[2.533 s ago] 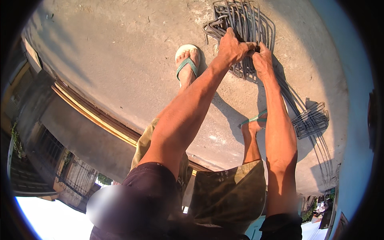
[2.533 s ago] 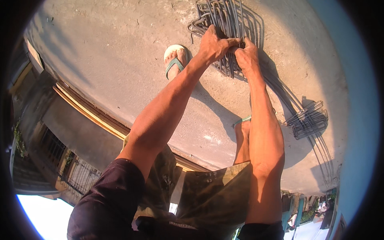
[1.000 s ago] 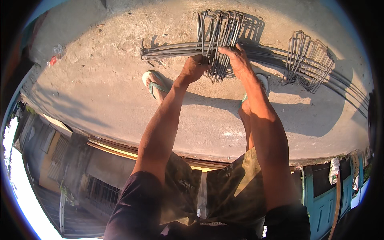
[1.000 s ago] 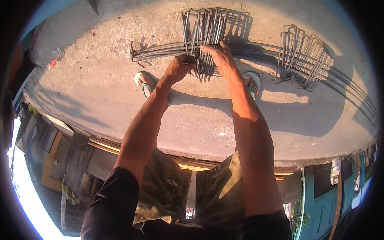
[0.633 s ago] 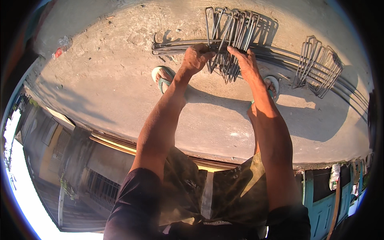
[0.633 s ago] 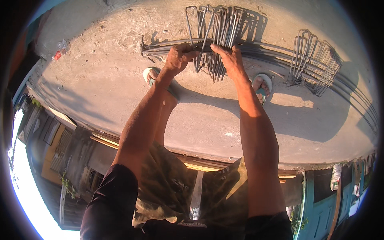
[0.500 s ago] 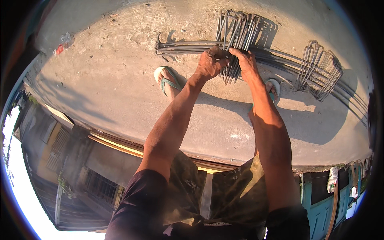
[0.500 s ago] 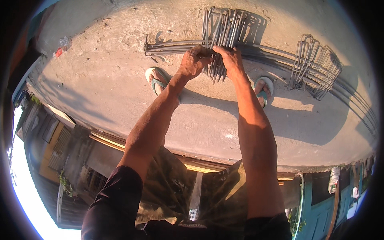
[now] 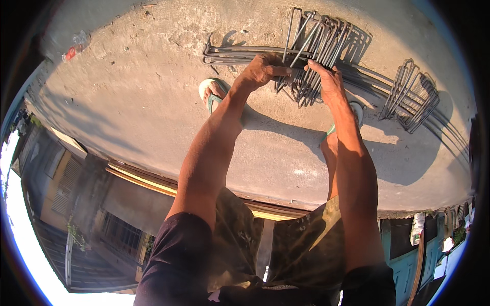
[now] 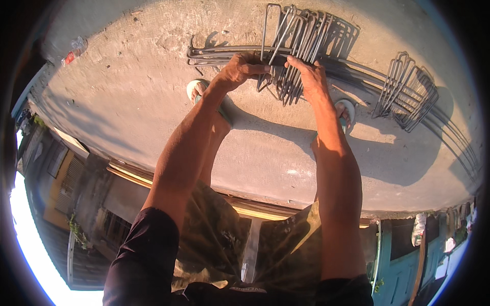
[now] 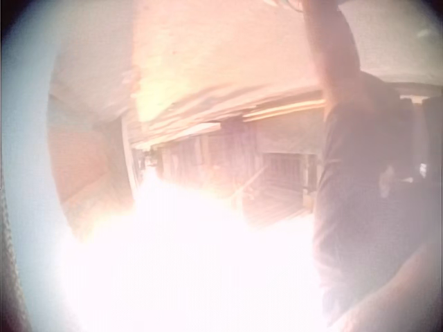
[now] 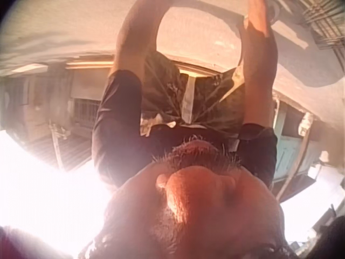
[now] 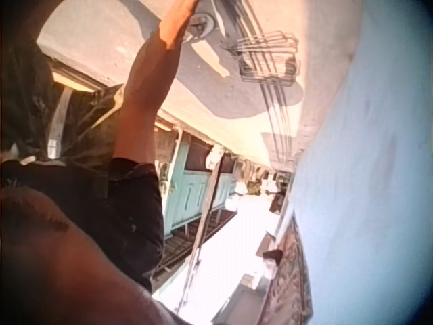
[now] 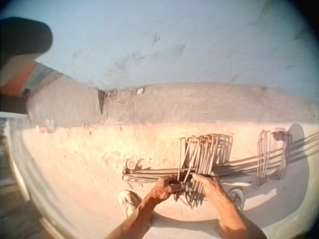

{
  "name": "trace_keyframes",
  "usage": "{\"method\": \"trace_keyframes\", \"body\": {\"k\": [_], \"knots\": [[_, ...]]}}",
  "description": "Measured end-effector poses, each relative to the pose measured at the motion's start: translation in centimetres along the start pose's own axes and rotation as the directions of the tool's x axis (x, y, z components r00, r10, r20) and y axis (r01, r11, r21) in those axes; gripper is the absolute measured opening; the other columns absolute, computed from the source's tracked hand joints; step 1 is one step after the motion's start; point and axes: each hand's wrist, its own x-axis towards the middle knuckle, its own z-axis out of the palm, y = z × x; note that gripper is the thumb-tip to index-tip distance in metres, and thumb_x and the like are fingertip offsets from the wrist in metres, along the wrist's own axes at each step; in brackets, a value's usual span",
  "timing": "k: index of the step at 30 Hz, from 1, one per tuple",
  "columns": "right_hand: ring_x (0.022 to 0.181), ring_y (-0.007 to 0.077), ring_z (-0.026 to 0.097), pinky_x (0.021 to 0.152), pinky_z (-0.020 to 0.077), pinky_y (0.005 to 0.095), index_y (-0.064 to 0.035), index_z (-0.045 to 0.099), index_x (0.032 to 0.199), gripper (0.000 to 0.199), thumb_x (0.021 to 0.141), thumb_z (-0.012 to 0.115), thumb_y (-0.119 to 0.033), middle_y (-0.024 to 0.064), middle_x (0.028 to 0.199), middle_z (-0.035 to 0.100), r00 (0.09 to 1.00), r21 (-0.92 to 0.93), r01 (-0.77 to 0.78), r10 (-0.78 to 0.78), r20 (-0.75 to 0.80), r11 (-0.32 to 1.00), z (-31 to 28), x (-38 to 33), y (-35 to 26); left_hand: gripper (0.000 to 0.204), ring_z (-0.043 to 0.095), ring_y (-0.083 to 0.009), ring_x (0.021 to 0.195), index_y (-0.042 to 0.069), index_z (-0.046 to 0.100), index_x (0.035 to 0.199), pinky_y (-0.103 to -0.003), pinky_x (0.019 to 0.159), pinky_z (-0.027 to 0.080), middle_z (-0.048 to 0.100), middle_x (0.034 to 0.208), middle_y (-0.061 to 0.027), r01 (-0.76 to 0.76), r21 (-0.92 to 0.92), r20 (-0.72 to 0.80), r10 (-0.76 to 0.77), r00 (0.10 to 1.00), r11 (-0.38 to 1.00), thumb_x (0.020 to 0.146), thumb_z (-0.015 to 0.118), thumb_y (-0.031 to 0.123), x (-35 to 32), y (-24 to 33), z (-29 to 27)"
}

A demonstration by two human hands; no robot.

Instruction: The person assembles a metal frame structure on a concrete floor. They arrange metal rods and wire loops, then use pliers to twist wire ties around the intersections to secure the components together.

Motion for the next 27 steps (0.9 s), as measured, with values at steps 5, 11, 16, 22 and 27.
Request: {"method": "trace_keyframes", "body": {"k": [5,11,16,22,27], "knots": [[0.111,0.0233,0.054,0.106,0.0263,0.043,-0.0028,0.07,0.093,0.031,0.074,0.077,-0.026,0.0124,0.1,0.069,0.995,0.188,0.077,-0.063,-0.078,0.979,1.8,-0.8,-0.3,0.021,0.063,-0.013,0.08,0.0,0.064,0.091,-0.026,0.072,0.047,0.067,0.081,-0.0065,-0.033,-0.084,-0.169,0.018,0.985,0.996,0.08,0.073,0.016,-1.0,-0.8,4.0],[0.077,0.0167,0.063,0.082,0.0482,0.0337,-0.0048,0.067,0.095,0.026,0.077,0.074,-0.022,0.0067,0.086,0.068,0.993,0.26,0.041,-0.069,0.1,0.965,0.7,-1.8,-1.1,0.016,0.053,-0.01,0.071,0.002,0.066,0.09,-0.028,0.068,0.044,0.063,0.076,-0.0013,-0.078,0.191,-0.124,0.103,0.987,0.978,0.08,0.072,0.013,-1.6,-1.8,2.1],[0.123,0.0249,0.046,0.108,0.0263,0.0442,0.0032,0.058,0.117,0.06,0.072,0.081,-0.029,0.0181,0.119,0.06,0.992,0.263,0.018,-0.051,0.118,0.965,1.3,0.0,0.8,0.013,0.052,-0.0114,0.067,0.002,0.064,0.085,-0.029,0.062,0.044,0.061,0.072,-0.0053,0.124,0.545,-0.355,0.094,0.93,0.83,0.075,0.067,0.008,-1.4,-2.4,2.2],[0.137,0.0319,0.03,0.113,0.0095,0.0499,0.0162,0.017,0.14,0.113,0.065,0.085,-0.035,0.0264,0.134,0.048,0.994,0.126,-0.03,0.016,0.11,0.992,0.3,2.3,2.9,0.01,0.064,-0.0358,0.074,0.0,0.058,0.081,-0.04,0.068,0.048,0.063,0.075,-0.0208,-0.041,0.671,-0.344,0.36,0.867,0.741,0.073,0.058,0.005,-2.8,-2.7,3.5],[0.102,0.0217,0.058,0.104,0.0286,0.0444,0.0048,0.056,0.11,0.055,0.074,0.079,-0.029,0.0119,0.092,0.068,0.993,0.059,0.012,-0.018,0.114,0.998,-0.8,-0.8,1.0,0.01,0.061,-0.0232,0.061,0.0,0.06,0.079,-0.035,0.058,0.047,0.063,0.068,-0.0136,0.094,0.619,-0.398,0.208,0.893,0.78,0.073,0.064,0.007,-2.9,-3.2,0.3]]}}
